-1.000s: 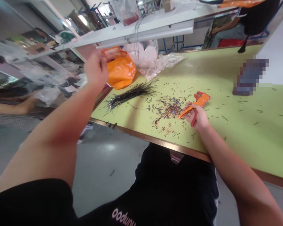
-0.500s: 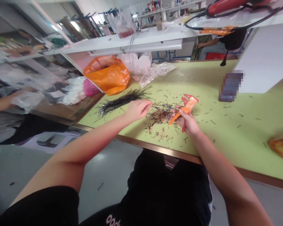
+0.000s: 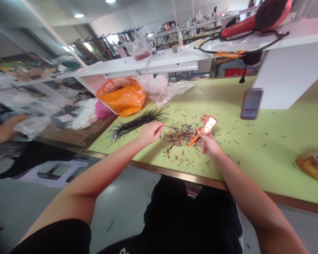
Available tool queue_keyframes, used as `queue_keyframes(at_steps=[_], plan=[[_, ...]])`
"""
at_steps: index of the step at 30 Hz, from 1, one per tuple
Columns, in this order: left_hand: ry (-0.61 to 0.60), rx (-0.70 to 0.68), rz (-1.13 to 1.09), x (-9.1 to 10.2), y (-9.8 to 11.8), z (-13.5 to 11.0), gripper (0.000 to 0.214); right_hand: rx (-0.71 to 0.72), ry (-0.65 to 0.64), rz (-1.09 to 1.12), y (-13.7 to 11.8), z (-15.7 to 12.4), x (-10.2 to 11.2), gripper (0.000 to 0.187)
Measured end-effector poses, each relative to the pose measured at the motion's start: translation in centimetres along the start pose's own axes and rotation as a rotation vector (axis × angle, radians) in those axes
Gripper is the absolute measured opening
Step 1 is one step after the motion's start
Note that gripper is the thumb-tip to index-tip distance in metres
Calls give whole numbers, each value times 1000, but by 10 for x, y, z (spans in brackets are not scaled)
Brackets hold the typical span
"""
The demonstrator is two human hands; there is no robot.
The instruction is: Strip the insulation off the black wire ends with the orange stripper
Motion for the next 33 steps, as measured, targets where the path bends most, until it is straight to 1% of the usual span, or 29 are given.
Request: queue_keyframes(at_steps=[4,8,13,16,17,21,24,26,29,33], plan=[[-32,25,-27,-15,-4,6,40,-1,-8,2,1,1,1,43],[-73,95,-71,-41,-5,14,41,10,7,14,2,2,2,42],[-109,142,-157,-78,-1,28,40,-17,95,25,5,4,12,46],[-93,139,-193,-94,-4,36,38,-28,132,56,3,4,17,54],[-82,141,-207,-98,-6,37,38,-21,138,68,1,3,19,53],[-32,183,-271,-107,-18,33,38,-5,183,94,-5,0,29,33],[-39,176,-324,-108,-19,27,36,-31,231,84,-2,-3,35,29],[-64,165,-362,-108,-17,24,34,-62,240,67,3,-4,34,30],[-96,137,-404,-106,-8,20,33,-117,215,12,13,-7,26,32],[-99,40,-419,-102,16,16,32,-158,154,-100,22,-11,11,35]])
Point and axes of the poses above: each hand's wrist, its own z-axis towards the middle knuckle, its own x-axis out of the back of the hand, y = z × x, the point moved 10 cm from there along z, towards the middle knuckle, and after that the axes turned 14 degrees about -z, right-handed, at the moved point
